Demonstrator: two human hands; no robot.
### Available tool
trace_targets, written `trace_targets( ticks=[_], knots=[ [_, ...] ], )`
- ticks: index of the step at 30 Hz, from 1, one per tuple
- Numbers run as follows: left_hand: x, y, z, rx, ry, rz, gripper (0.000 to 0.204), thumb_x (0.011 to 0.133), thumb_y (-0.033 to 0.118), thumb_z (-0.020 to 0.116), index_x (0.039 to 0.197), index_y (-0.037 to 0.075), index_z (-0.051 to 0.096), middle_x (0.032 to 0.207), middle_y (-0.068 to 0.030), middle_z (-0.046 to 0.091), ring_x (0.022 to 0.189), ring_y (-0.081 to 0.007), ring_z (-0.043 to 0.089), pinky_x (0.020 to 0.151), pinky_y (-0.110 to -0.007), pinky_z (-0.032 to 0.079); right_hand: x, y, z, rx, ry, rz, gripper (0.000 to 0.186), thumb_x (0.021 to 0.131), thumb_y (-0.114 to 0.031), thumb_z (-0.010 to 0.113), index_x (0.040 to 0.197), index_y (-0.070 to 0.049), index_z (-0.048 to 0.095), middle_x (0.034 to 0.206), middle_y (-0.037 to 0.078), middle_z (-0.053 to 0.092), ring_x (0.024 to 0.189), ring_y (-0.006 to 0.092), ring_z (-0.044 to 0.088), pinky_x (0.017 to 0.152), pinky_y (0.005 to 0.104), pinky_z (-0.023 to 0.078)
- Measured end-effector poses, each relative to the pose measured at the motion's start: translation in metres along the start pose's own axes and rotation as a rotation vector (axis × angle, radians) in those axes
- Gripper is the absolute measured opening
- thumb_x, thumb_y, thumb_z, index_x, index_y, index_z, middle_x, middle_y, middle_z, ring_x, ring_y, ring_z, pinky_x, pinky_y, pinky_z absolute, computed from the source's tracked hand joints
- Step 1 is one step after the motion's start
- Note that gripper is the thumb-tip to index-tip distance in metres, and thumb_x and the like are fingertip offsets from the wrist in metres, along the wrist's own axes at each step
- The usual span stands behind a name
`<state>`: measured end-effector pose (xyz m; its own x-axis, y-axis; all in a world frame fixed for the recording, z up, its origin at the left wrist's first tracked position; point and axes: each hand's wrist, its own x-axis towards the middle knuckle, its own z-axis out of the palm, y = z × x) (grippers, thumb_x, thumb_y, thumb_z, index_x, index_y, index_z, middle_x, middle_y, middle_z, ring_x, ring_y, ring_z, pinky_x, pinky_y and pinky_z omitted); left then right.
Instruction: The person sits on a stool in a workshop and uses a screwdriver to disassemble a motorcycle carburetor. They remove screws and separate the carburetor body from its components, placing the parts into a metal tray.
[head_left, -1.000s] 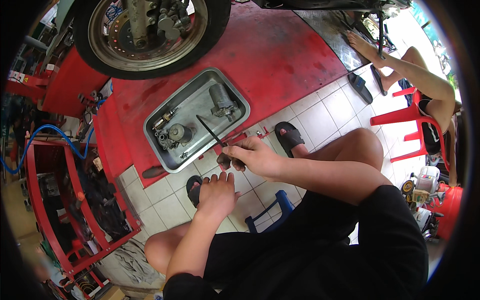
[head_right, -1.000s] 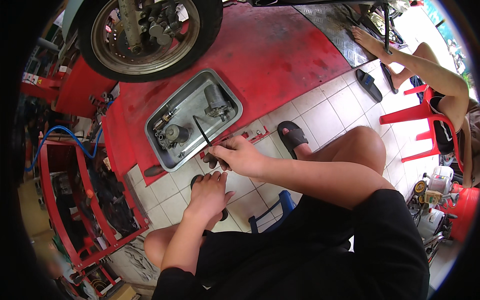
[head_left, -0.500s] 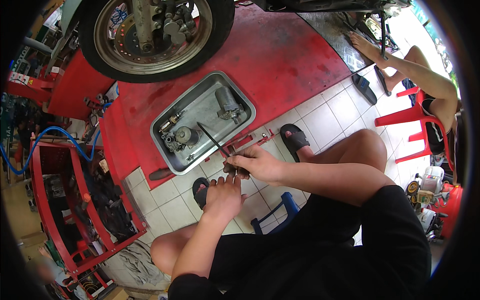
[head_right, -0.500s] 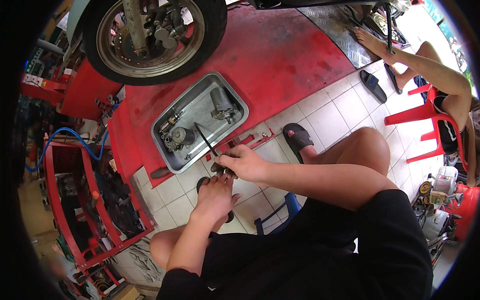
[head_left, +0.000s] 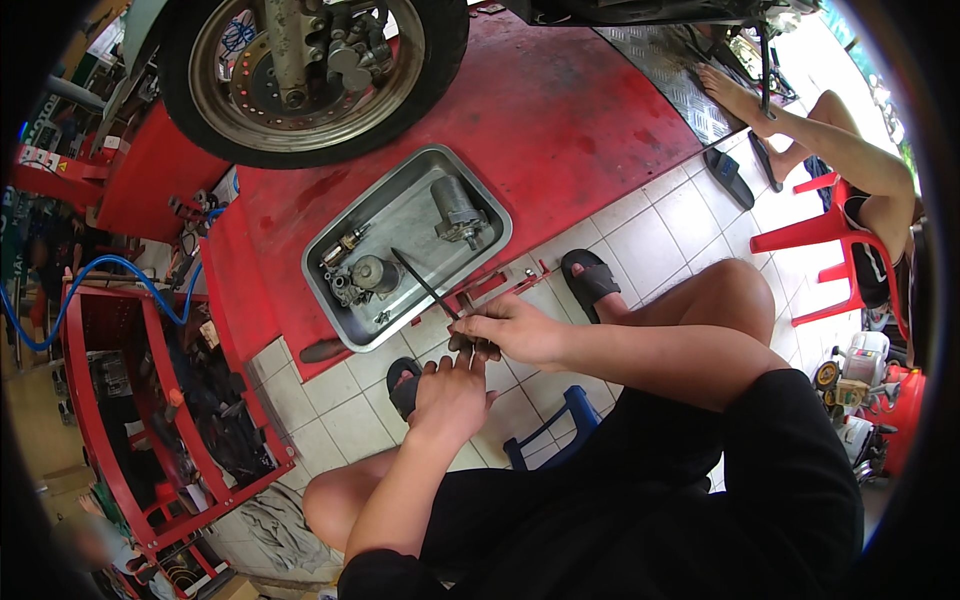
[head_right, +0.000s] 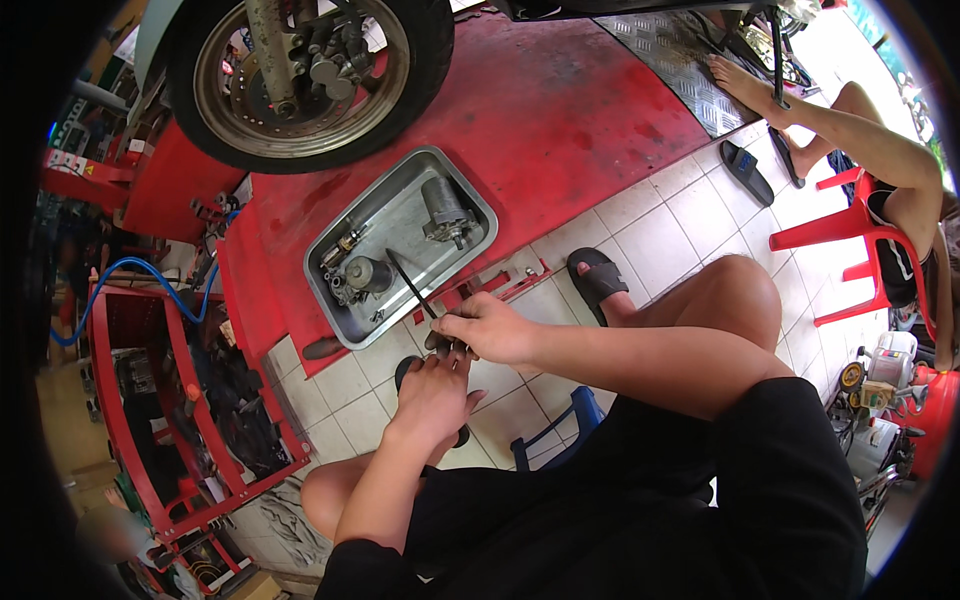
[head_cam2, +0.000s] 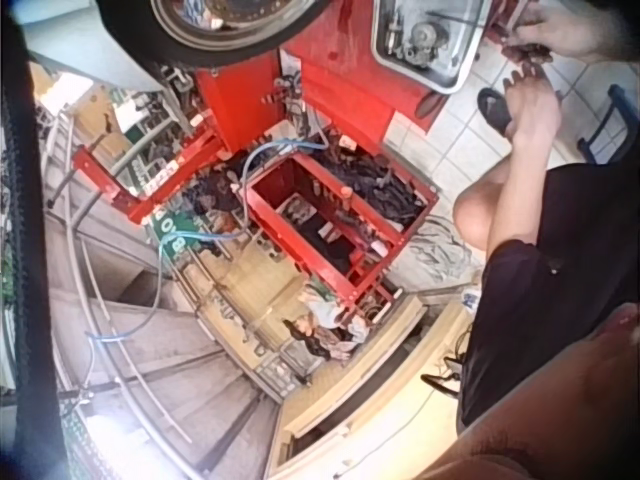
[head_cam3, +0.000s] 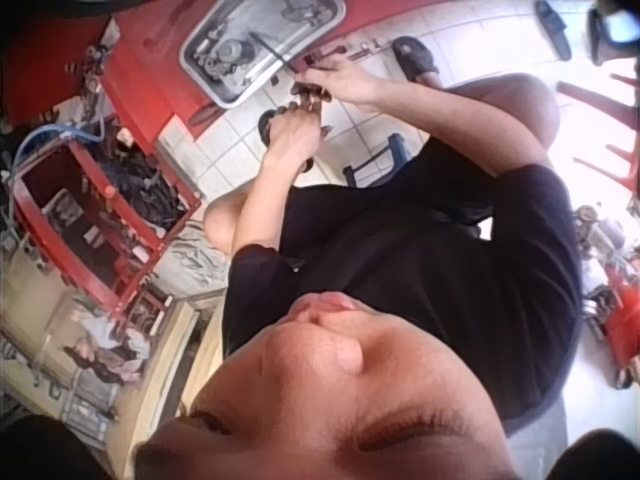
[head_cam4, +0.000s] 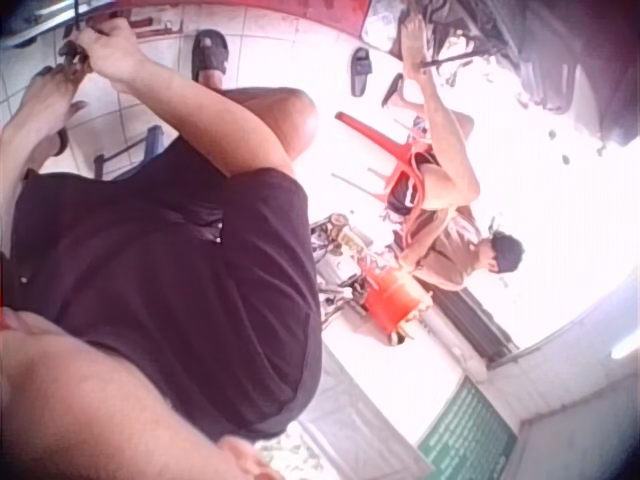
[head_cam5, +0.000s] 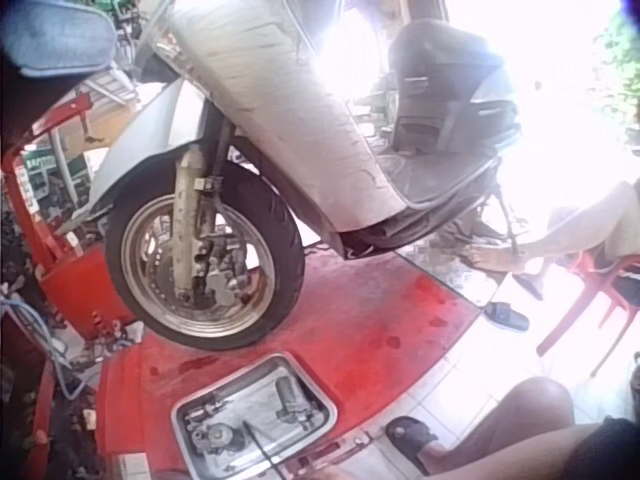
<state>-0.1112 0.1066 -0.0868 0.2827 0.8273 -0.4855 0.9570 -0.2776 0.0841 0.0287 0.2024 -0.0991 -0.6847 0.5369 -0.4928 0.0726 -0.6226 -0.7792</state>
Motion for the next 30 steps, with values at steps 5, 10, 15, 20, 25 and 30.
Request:
trace_targets(
  ticks=[5, 10, 15, 20, 25, 30],
  knots=[
    [-0.002, 0.0, 0.0, -0.001, -0.008, -0.004, 0.053, 0.087, 0.041, 0.066, 0.123, 0.004, 0.056, 0.115, -0.0093, 0.061, 0.107, -0.0257, 0.06, 0.089, -0.042, 0.047, -0.002, -0.004, 0.003, 0.051, -0.005, -0.001, 0.032, 0.097, -0.026, 0.059, 0.096, 0.004, 0.068, 0.082, 0.006, 0.066, 0.067, 0.0111, 0.055, 0.06, 0.0259, 0.045],
    [-0.003, 0.0, -0.002, -0.009, -0.018, -0.001, 0.055, 0.086, 0.041, 0.066, 0.124, 0.003, 0.054, 0.115, -0.0092, 0.06, 0.107, -0.0265, 0.06, 0.089, -0.042, 0.047, -0.004, -0.018, 0.004, 0.089, 0.027, -0.042, 0.033, 0.097, -0.027, 0.057, 0.095, 0.004, 0.069, 0.081, 0.006, 0.067, 0.066, 0.0104, 0.055, 0.061, 0.0254, 0.045],
    [0.0, 0.003, -0.003, -0.018, -0.011, 0.009, 0.056, 0.086, 0.041, 0.067, 0.125, 0.003, 0.054, 0.117, -0.0103, 0.061, 0.107, -0.0268, 0.06, 0.089, -0.042, 0.047, -0.006, -0.021, -0.004, -0.021, -0.024, -0.059, 0.034, 0.097, -0.027, 0.057, 0.096, 0.004, 0.069, 0.084, 0.007, 0.069, 0.066, 0.0095, 0.055, 0.061, 0.0251, 0.045],
    [0.003, 0.004, -0.005, -0.021, -0.05, 0.007, 0.057, 0.086, 0.041, 0.066, 0.126, 0.003, 0.053, 0.119, -0.0115, 0.062, 0.11, -0.027, 0.06, 0.09, -0.042, 0.047, 0.0, -0.003, -0.002, -0.032, 0.003, 0.015, 0.033, 0.096, -0.028, 0.06, 0.1, 0.004, 0.068, 0.083, 0.006, 0.068, 0.067, 0.0103, 0.055, 0.062, 0.0254, 0.044],
    [-0.001, 0.005, -0.003, -0.122, -0.029, -0.041, 0.057, 0.086, 0.041, 0.066, 0.127, 0.002, 0.055, 0.119, -0.0156, 0.062, 0.111, -0.0304, 0.06, 0.096, -0.045, 0.046, -0.001, 0.008, -0.004, -0.006, 0.029, -0.031, 0.033, 0.093, -0.028, 0.061, 0.098, 0.004, 0.067, 0.085, 0.007, 0.066, 0.074, 0.0131, 0.058, 0.064, 0.0285, 0.045],
    [0.002, 0.004, -0.001, -0.098, -0.027, -0.006, 0.056, 0.081, 0.035, 0.071, 0.123, -0.002, 0.057, 0.115, -0.0142, 0.061, 0.106, -0.0297, 0.061, 0.092, -0.044, 0.047, -0.014, -0.021, 0.001, 0.007, -0.006, -0.105, 0.029, 0.097, -0.021, 0.057, 0.094, 0.006, 0.067, 0.081, 0.007, 0.066, 0.066, 0.0127, 0.055, 0.061, 0.0269, 0.042]
  ],
)
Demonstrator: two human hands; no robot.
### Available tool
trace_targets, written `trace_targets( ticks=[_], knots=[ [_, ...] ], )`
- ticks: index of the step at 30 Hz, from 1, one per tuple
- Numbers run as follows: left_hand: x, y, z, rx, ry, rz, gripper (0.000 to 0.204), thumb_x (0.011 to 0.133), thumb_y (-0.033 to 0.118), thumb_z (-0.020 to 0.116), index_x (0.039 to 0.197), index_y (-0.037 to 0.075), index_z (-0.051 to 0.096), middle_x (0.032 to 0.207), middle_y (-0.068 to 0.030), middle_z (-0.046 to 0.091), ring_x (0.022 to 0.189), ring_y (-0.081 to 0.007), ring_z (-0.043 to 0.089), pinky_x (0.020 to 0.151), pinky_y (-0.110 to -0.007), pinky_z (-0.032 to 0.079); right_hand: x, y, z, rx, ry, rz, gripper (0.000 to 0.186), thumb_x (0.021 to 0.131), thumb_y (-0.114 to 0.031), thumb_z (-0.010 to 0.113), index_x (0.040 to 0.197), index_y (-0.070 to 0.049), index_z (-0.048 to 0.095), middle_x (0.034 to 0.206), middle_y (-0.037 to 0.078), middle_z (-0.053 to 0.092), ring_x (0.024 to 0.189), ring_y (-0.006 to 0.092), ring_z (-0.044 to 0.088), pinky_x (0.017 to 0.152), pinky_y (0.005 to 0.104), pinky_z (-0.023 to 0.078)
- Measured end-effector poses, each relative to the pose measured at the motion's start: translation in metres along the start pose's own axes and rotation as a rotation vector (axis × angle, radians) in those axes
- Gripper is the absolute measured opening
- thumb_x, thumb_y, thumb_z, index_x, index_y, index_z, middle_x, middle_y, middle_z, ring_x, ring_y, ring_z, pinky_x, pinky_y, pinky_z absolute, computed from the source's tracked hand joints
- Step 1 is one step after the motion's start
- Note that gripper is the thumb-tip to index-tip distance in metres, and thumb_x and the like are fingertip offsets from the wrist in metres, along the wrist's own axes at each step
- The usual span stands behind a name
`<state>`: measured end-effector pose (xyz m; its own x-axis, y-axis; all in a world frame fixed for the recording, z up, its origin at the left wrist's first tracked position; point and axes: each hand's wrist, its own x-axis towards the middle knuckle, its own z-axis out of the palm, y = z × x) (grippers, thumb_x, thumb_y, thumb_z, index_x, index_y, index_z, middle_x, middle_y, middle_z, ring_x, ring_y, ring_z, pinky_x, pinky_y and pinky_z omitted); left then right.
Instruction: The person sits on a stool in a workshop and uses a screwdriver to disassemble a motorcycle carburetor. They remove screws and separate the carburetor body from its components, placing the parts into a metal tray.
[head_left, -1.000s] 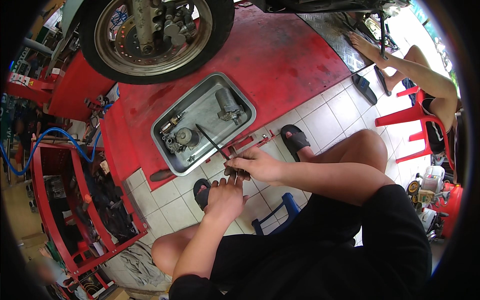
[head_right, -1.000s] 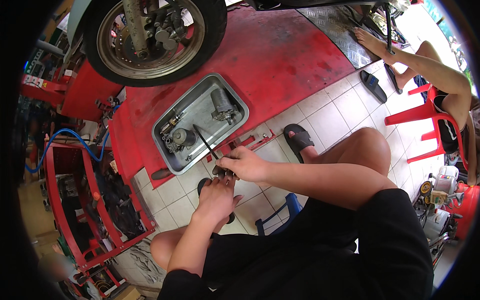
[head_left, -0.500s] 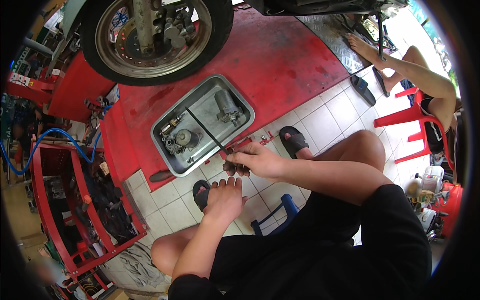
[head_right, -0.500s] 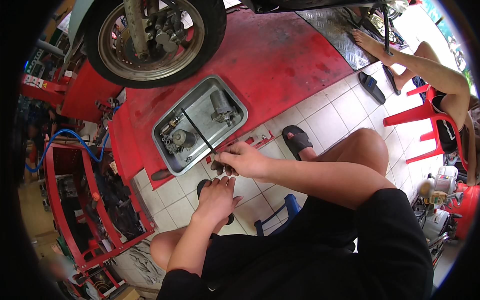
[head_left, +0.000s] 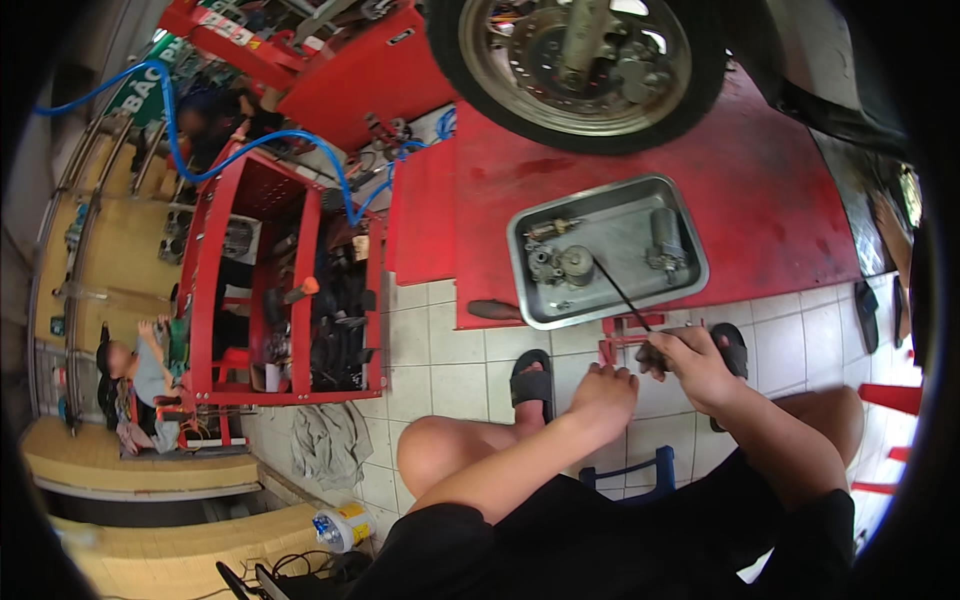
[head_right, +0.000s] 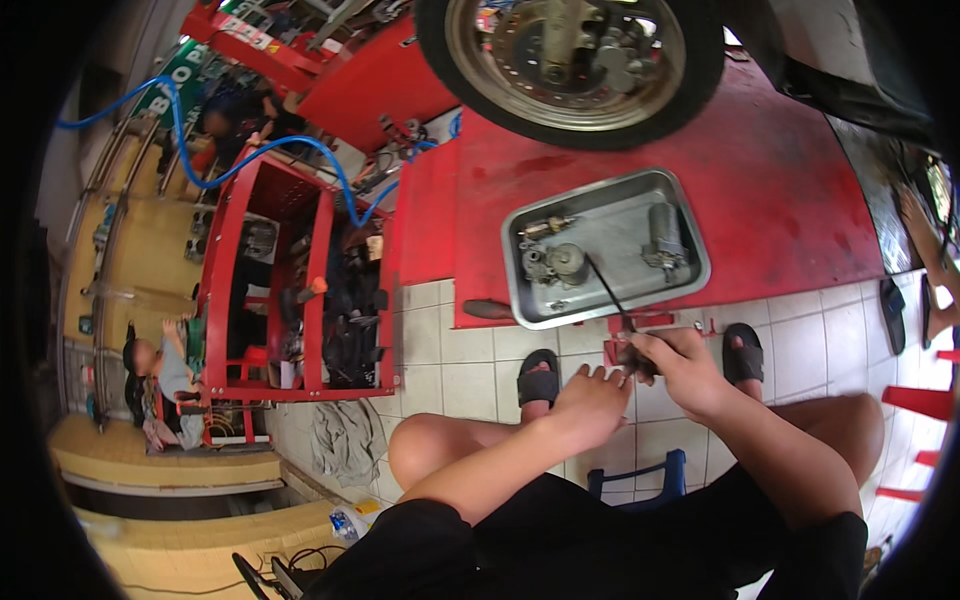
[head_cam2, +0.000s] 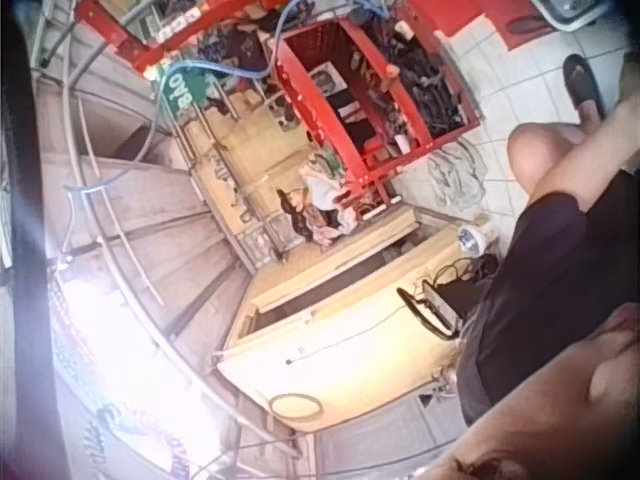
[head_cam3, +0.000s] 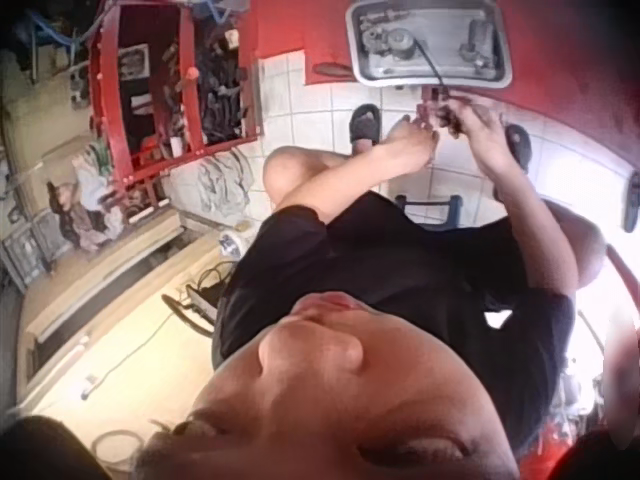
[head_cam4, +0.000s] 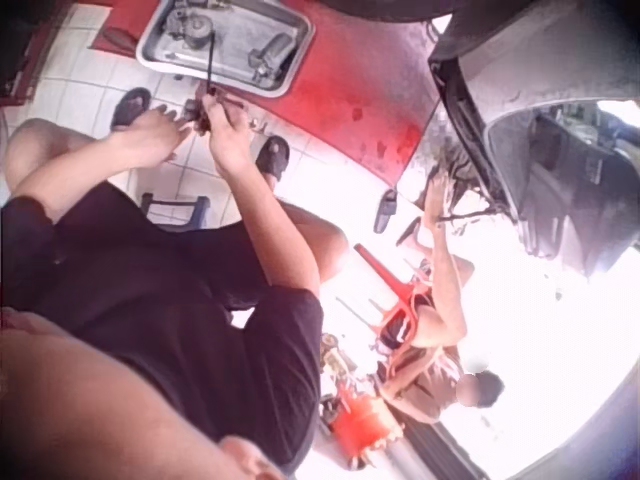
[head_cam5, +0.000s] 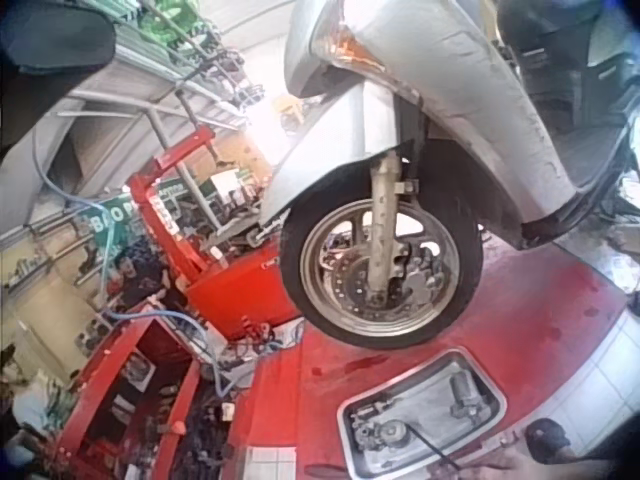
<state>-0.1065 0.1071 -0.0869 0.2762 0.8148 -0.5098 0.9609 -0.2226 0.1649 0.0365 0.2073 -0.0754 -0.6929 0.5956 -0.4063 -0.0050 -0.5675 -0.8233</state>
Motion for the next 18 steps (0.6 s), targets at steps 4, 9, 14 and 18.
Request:
trace_targets(
  ticks=[4, 9, 14, 18],
  knots=[
    [-0.004, 0.0, 0.005, -0.016, 0.012, -0.007, 0.055, 0.081, 0.032, 0.072, 0.121, -0.002, 0.058, 0.11, -0.013, 0.061, 0.104, -0.0274, 0.06, 0.087, -0.042, 0.047, 0.003, -0.001, -0.003, -0.056, -0.013, 0.048, 0.031, 0.098, -0.021, 0.054, 0.093, 0.007, 0.065, 0.081, 0.01, 0.066, 0.069, 0.0142, 0.056, 0.063, 0.0279, 0.044],
    [-0.006, 0.0, 0.008, -0.016, 0.022, 0.0, 0.055, 0.081, 0.032, 0.072, 0.121, -0.002, 0.058, 0.108, -0.0132, 0.061, 0.103, -0.0273, 0.06, 0.087, -0.042, 0.048, 0.004, 0.006, 0.0, 0.041, 0.024, 0.074, 0.032, 0.099, -0.022, 0.053, 0.095, 0.007, 0.065, 0.082, 0.01, 0.066, 0.068, 0.0134, 0.055, 0.062, 0.0276, 0.043],
    [-0.011, -0.005, 0.001, -0.007, -0.034, -0.02, 0.054, 0.082, 0.034, 0.07, 0.12, -0.002, 0.059, 0.114, -0.0154, 0.061, 0.109, -0.0283, 0.059, 0.089, -0.042, 0.048, 0.006, -0.002, 0.008, 0.099, 0.054, 0.054, 0.033, 0.098, -0.024, 0.054, 0.092, 0.006, 0.064, 0.082, 0.01, 0.065, 0.069, 0.0134, 0.054, 0.063, 0.0276, 0.042],
    [0.006, -0.01, 0.008, -0.075, -0.026, 0.001, 0.046, 0.084, 0.039, 0.066, 0.107, 0.0, 0.063, 0.107, -0.018, 0.068, 0.101, -0.0315, 0.066, 0.081, -0.046, 0.052, -0.002, -0.018, -0.004, -0.185, 0.016, -0.088, 0.033, 0.097, -0.028, 0.053, 0.1, 0.002, 0.066, 0.088, 0.008, 0.065, 0.077, 0.0152, 0.055, 0.069, 0.0324, 0.044]
  ],
)
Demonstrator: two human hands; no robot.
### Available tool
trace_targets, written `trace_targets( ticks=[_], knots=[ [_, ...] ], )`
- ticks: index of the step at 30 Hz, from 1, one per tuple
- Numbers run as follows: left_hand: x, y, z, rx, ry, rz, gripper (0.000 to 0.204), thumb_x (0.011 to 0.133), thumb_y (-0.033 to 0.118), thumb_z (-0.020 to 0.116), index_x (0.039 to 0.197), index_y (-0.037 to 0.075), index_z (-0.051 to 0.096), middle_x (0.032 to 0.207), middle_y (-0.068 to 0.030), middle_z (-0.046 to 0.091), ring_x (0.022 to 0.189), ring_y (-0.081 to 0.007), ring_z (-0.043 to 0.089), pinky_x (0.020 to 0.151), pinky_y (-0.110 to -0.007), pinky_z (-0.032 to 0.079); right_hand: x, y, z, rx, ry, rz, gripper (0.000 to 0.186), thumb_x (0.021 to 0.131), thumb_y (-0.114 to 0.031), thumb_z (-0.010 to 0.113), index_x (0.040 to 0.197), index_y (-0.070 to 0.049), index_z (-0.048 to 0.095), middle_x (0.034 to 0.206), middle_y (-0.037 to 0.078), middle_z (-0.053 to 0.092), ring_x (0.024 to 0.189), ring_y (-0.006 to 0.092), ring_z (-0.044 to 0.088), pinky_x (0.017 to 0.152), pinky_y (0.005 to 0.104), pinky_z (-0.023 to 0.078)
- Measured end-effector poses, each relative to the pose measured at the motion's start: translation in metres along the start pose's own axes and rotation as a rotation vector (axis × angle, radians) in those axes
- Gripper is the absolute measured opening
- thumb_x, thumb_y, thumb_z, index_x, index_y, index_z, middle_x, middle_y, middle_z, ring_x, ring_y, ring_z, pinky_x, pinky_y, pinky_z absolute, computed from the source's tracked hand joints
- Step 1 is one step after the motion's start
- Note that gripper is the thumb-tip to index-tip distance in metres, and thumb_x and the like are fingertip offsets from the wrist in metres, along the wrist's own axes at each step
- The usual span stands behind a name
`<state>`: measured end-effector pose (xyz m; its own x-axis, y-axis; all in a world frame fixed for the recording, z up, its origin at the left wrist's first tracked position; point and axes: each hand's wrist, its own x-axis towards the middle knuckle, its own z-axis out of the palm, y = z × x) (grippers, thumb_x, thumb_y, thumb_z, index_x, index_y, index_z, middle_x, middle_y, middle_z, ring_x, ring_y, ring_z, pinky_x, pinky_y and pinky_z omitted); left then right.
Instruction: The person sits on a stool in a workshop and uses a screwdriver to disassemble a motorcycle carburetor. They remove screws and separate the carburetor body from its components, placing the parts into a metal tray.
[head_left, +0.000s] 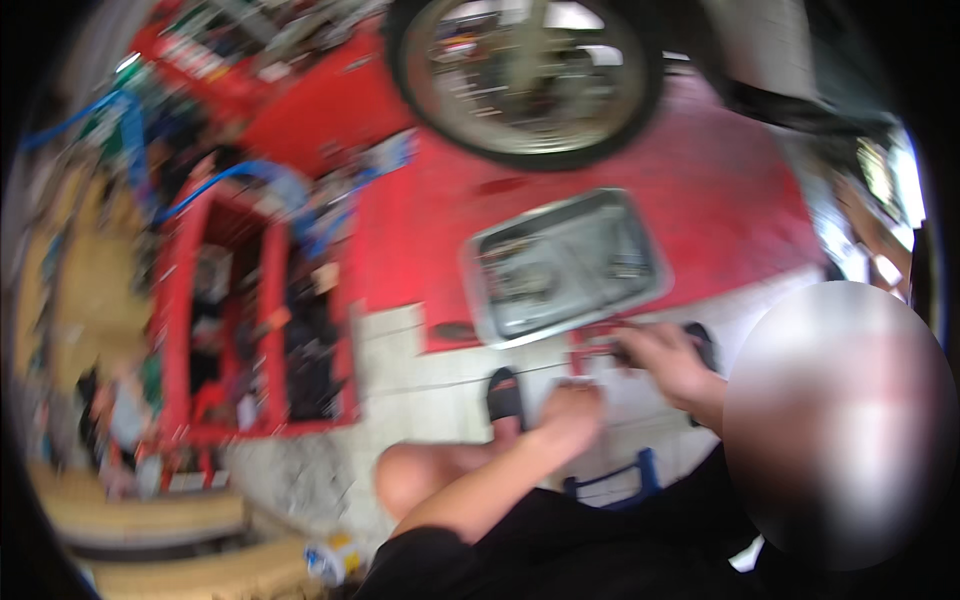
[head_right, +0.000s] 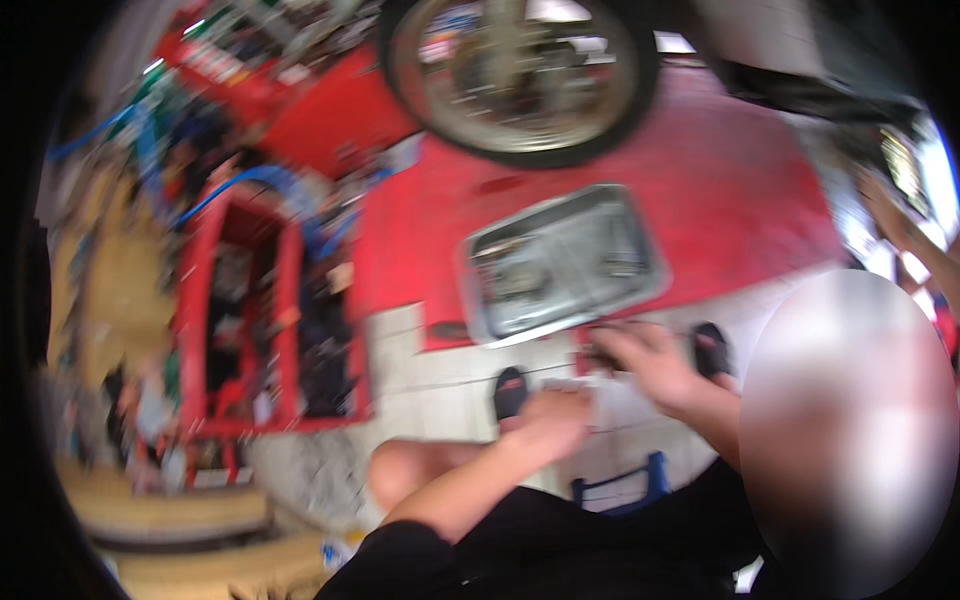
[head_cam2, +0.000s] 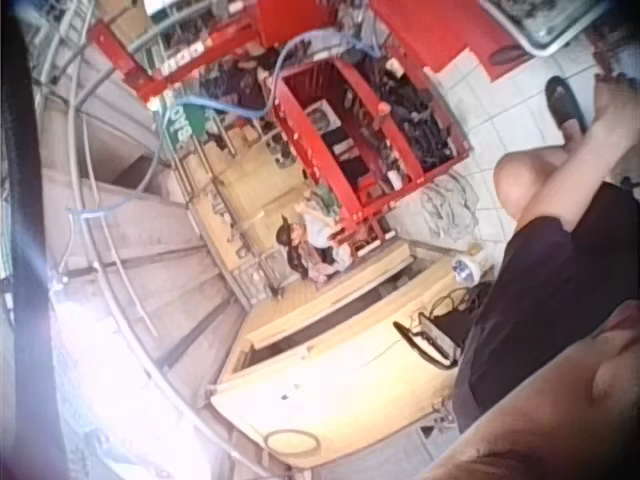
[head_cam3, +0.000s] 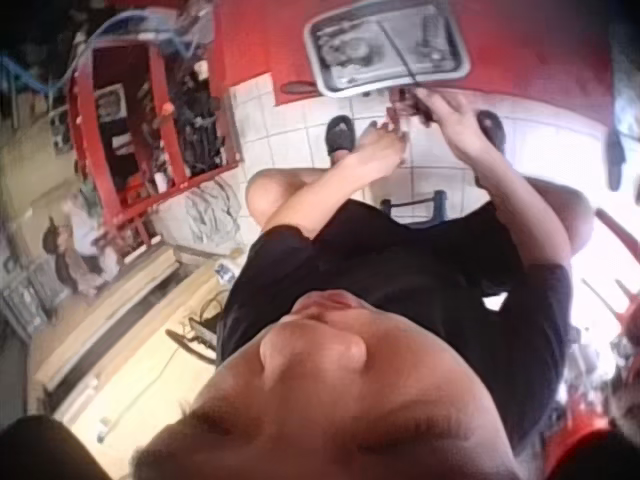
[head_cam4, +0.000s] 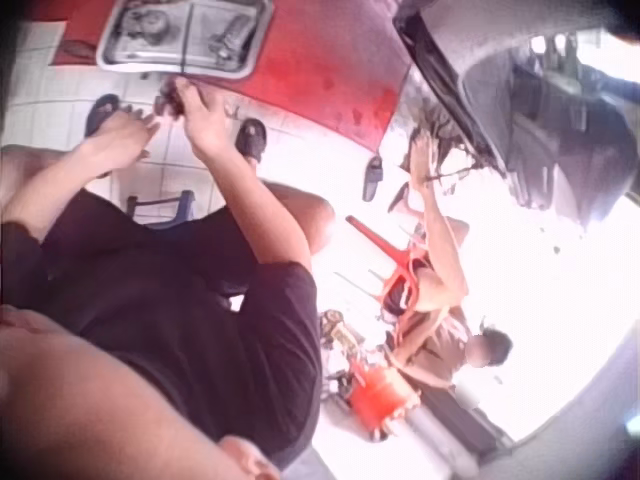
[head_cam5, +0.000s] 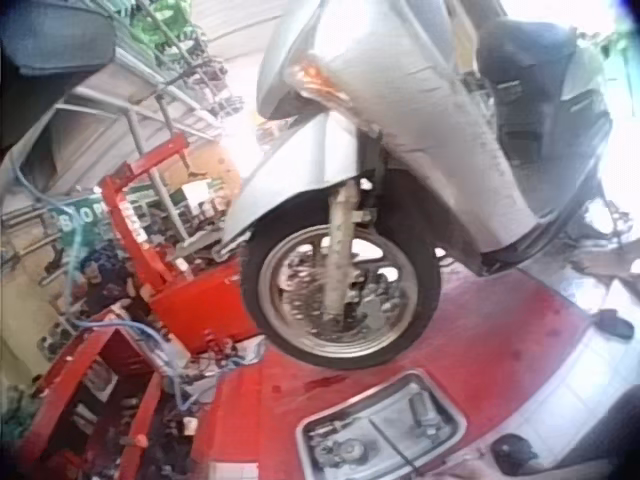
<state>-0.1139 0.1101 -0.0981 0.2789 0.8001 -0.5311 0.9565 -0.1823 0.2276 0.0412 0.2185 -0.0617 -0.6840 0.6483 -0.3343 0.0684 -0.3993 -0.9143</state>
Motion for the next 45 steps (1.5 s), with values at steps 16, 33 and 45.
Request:
trace_targets(
  ticks=[16, 33, 45],
  knots=[
    [0.002, -0.003, 0.009, 0.219, 0.052, 0.145, 0.059, 0.087, 0.045, 0.063, 0.129, 0.004, 0.052, 0.11, -0.0189, 0.063, 0.097, -0.037, 0.064, 0.084, -0.049, 0.051, 0.013, 0.027, 0.01, 0.13, 0.078, 0.002, 0.03, 0.094, -0.028, 0.052, 0.097, -0.002, 0.066, 0.078, 0.005, 0.065, 0.062, 0.0158, 0.061, 0.054, 0.032, 0.047],
    [0.0, -0.002, 0.005, 0.179, 0.057, 0.131, 0.06, 0.088, 0.042, 0.063, 0.133, 0.005, 0.051, 0.114, -0.0191, 0.062, 0.099, -0.0366, 0.063, 0.087, -0.047, 0.05, 0.017, 0.03, 0.015, 0.163, 0.062, -0.034, 0.033, 0.095, -0.027, 0.053, 0.083, 0.001, 0.065, 0.069, 0.005, 0.061, 0.06, 0.0142, 0.057, 0.055, 0.0306, 0.046],
    [0.0, -0.003, 0.01, 0.171, 0.101, 0.153, 0.057, 0.087, 0.042, 0.065, 0.127, 0.003, 0.054, 0.112, -0.0196, 0.062, 0.098, -0.0375, 0.063, 0.086, -0.048, 0.05, 0.016, 0.033, 0.015, 0.176, 0.051, -0.017, 0.032, 0.095, -0.026, 0.052, 0.085, 0.001, 0.068, 0.074, 0.004, 0.065, 0.061, 0.0132, 0.057, 0.056, 0.0298, 0.046]
  ],
)
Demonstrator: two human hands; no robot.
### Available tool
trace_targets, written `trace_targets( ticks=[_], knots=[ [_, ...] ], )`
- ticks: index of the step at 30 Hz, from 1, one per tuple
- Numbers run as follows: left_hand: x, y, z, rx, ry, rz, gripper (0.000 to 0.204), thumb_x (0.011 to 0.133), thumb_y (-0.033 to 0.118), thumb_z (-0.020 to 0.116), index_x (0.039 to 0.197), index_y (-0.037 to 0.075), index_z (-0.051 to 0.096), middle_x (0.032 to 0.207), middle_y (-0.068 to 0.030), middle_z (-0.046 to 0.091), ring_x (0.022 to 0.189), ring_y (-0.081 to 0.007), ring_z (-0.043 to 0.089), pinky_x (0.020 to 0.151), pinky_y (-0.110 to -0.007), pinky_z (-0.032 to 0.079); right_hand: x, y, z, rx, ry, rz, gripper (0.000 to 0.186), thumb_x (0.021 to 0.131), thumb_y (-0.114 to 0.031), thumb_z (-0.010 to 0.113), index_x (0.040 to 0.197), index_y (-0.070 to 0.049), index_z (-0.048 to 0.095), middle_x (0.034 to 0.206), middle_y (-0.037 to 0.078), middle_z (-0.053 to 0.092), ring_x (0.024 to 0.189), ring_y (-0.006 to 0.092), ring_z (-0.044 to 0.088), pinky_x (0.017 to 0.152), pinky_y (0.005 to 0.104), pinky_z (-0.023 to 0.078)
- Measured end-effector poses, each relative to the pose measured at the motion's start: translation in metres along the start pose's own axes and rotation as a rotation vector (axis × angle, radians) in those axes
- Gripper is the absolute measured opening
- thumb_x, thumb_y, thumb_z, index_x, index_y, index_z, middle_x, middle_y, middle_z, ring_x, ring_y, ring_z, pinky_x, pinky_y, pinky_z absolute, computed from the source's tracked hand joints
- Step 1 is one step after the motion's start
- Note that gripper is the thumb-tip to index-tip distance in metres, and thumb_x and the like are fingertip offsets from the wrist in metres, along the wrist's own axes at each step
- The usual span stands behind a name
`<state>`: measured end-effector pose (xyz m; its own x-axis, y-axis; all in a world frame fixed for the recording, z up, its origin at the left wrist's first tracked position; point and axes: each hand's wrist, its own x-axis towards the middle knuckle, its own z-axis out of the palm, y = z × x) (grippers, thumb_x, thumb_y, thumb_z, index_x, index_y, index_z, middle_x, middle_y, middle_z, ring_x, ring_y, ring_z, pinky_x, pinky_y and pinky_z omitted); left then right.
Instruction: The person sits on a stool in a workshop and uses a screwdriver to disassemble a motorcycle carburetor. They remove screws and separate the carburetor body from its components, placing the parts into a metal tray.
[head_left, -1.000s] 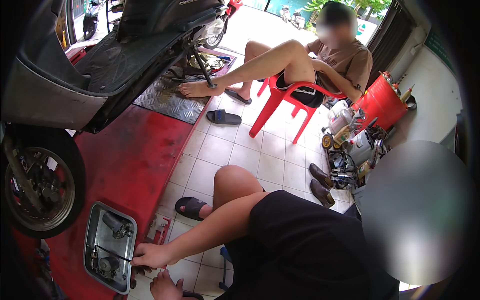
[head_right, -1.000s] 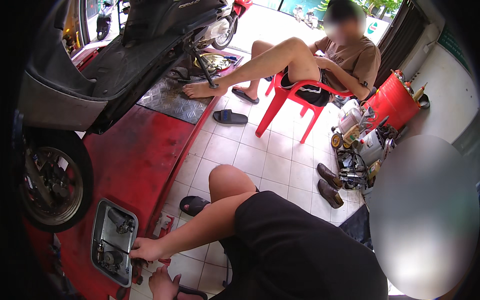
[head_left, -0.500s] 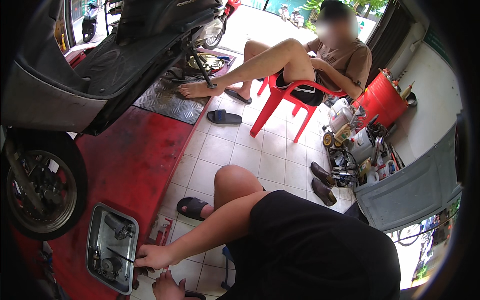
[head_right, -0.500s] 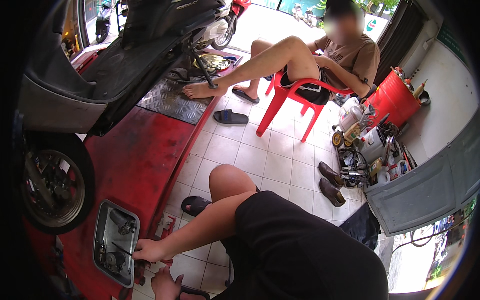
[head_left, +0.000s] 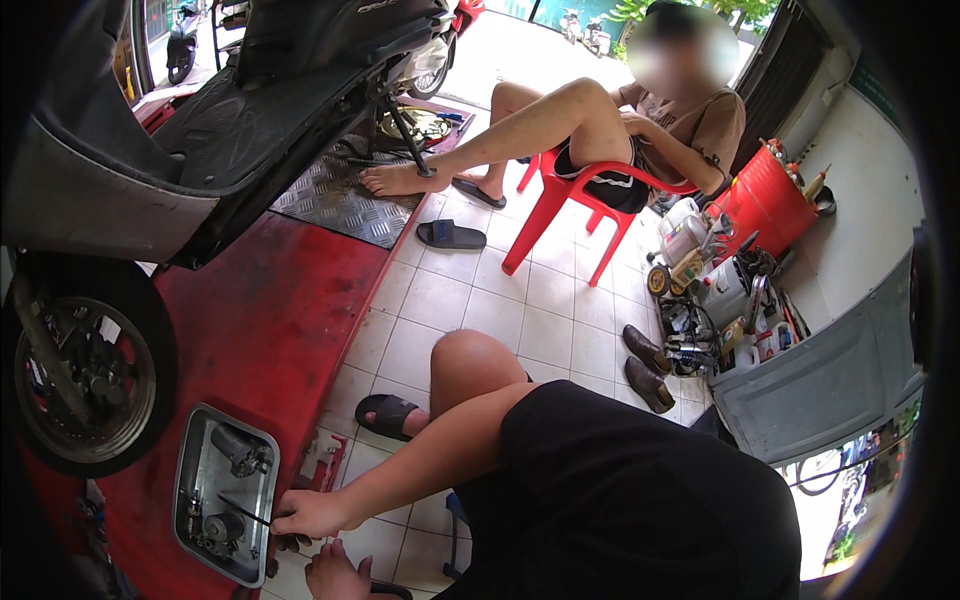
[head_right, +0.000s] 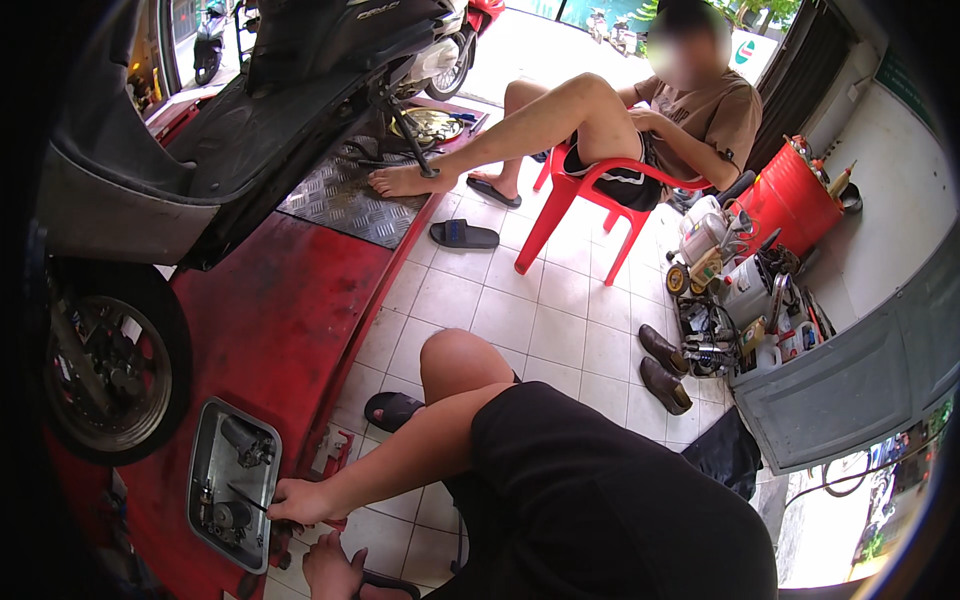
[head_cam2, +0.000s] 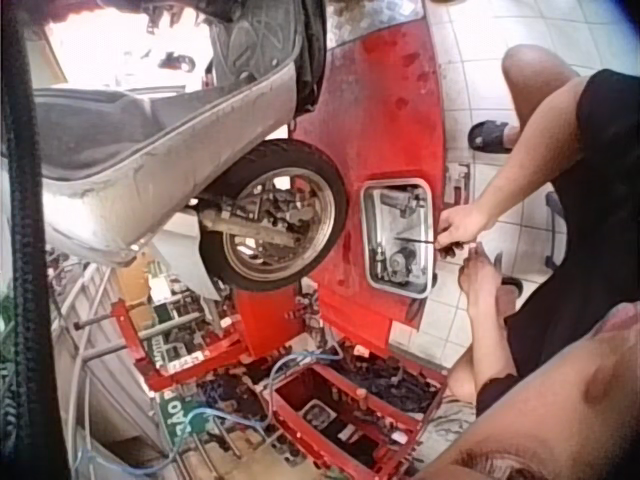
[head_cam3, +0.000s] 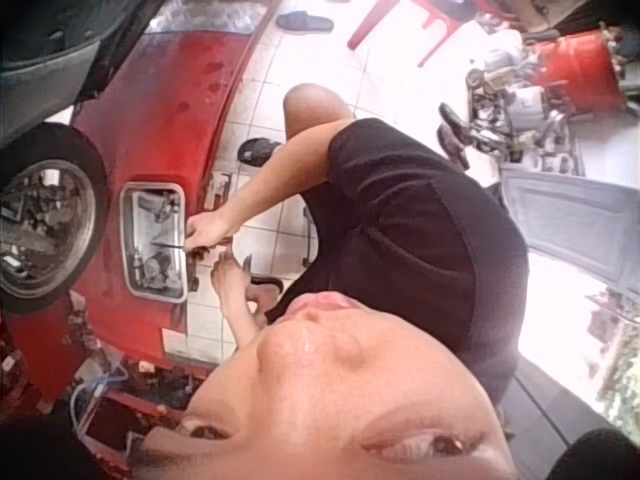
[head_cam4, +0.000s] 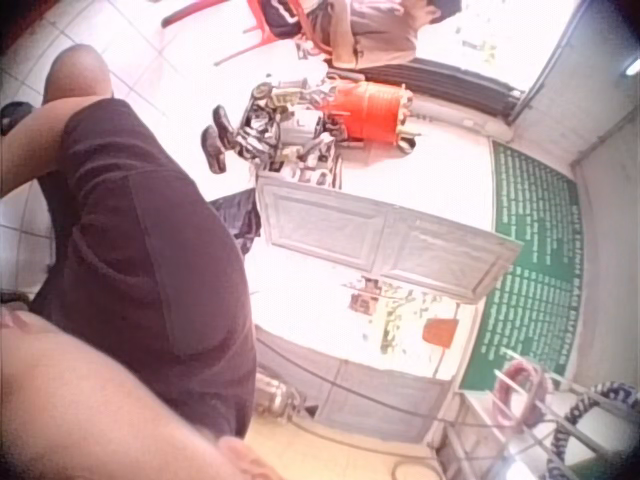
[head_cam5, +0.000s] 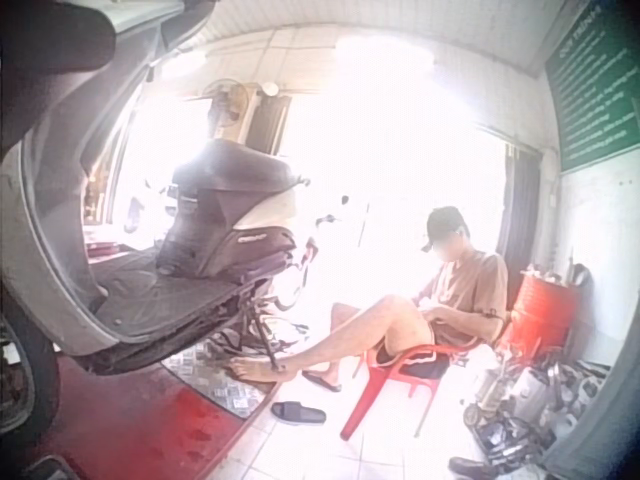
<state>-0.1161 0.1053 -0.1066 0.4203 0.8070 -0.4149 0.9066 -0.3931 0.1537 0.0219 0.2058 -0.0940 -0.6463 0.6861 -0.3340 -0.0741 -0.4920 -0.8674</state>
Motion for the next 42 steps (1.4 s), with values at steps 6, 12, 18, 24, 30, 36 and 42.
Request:
trace_targets(
  ticks=[6, 12, 18, 24, 30, 36, 42],
  knots=[
    [0.009, 0.005, -0.001, -0.021, -0.081, -0.035, 0.064, 0.081, 0.045, 0.07, 0.127, 0.004, 0.054, 0.113, -0.0163, 0.062, 0.104, -0.0335, 0.062, 0.089, -0.046, 0.047, -0.012, -0.014, -0.006, -0.027, 0.034, -0.001, 0.034, 0.095, -0.03, 0.054, 0.087, 0.0, 0.068, 0.073, 0.004, 0.064, 0.061, 0.0127, 0.057, 0.055, 0.0295, 0.045],
    [0.001, 0.011, -0.017, -0.07, -0.184, -0.181, 0.058, 0.085, 0.046, 0.066, 0.126, 0.006, 0.055, 0.124, -0.0101, 0.059, 0.114, -0.028, 0.058, 0.096, -0.046, 0.044, -0.006, -0.008, 0.001, 0.022, -0.002, 0.113, 0.037, 0.092, -0.038, 0.061, 0.104, -0.003, 0.069, 0.077, 0.004, 0.062, 0.069, 0.0135, 0.058, 0.059, 0.0302, 0.047],
    [-0.003, 0.01, -0.015, 0.005, -0.113, -0.095, 0.059, 0.085, 0.04, 0.066, 0.128, 0.001, 0.053, 0.122, -0.0145, 0.06, 0.111, -0.0291, 0.059, 0.094, -0.044, 0.047, -0.012, -0.001, -0.002, 0.14, 0.085, 0.183, 0.028, 0.097, -0.025, 0.057, 0.097, 0.002, 0.066, 0.085, 0.007, 0.066, 0.068, 0.0127, 0.055, 0.06, 0.0279, 0.043],
    [-0.005, 0.012, -0.019, -0.056, -0.118, -0.122, 0.055, 0.083, 0.037, 0.069, 0.123, 0.001, 0.057, 0.115, -0.0131, 0.061, 0.106, -0.0274, 0.06, 0.089, -0.042, 0.047, -0.013, -0.009, -0.001, 0.147, 0.044, 0.235, 0.027, 0.098, -0.023, 0.055, 0.089, 0.001, 0.065, 0.073, 0.004, 0.057, 0.064, 0.0127, 0.052, 0.059, 0.0281, 0.04],
    [-0.005, 0.015, -0.013, -0.035, -0.08, -0.129, 0.054, 0.084, 0.036, 0.069, 0.123, 0.001, 0.058, 0.114, -0.0115, 0.061, 0.105, -0.0269, 0.06, 0.09, -0.042, 0.047, -0.014, -0.014, 0.001, 0.113, 0.033, 0.294, 0.028, 0.097, -0.024, 0.056, 0.093, 0.001, 0.067, 0.08, 0.004, 0.063, 0.065, 0.0117, 0.052, 0.06, 0.0271, 0.04],
    [-0.003, 0.014, -0.018, -0.049, -0.134, -0.129, 0.054, 0.084, 0.037, 0.068, 0.123, 0.001, 0.057, 0.116, -0.0116, 0.061, 0.106, -0.0269, 0.06, 0.09, -0.042, 0.046, -0.01, -0.013, 0.0, 0.137, 0.044, 0.329, 0.024, 0.095, -0.022, 0.059, 0.093, 0.0, 0.068, 0.081, 0.004, 0.063, 0.064, 0.011, 0.051, 0.059, 0.0262, 0.04],
    [-0.002, 0.014, -0.017, -0.049, -0.142, -0.126, 0.056, 0.084, 0.036, 0.069, 0.126, 0.001, 0.056, 0.117, -0.0126, 0.06, 0.107, -0.0275, 0.06, 0.091, -0.042, 0.046, -0.008, -0.008, -0.001, 0.077, 0.025, 0.332, 0.024, 0.093, -0.024, 0.063, 0.093, -0.001, 0.069, 0.082, 0.003, 0.064, 0.065, 0.0106, 0.054, 0.059, 0.0264, 0.04]
  ],
)
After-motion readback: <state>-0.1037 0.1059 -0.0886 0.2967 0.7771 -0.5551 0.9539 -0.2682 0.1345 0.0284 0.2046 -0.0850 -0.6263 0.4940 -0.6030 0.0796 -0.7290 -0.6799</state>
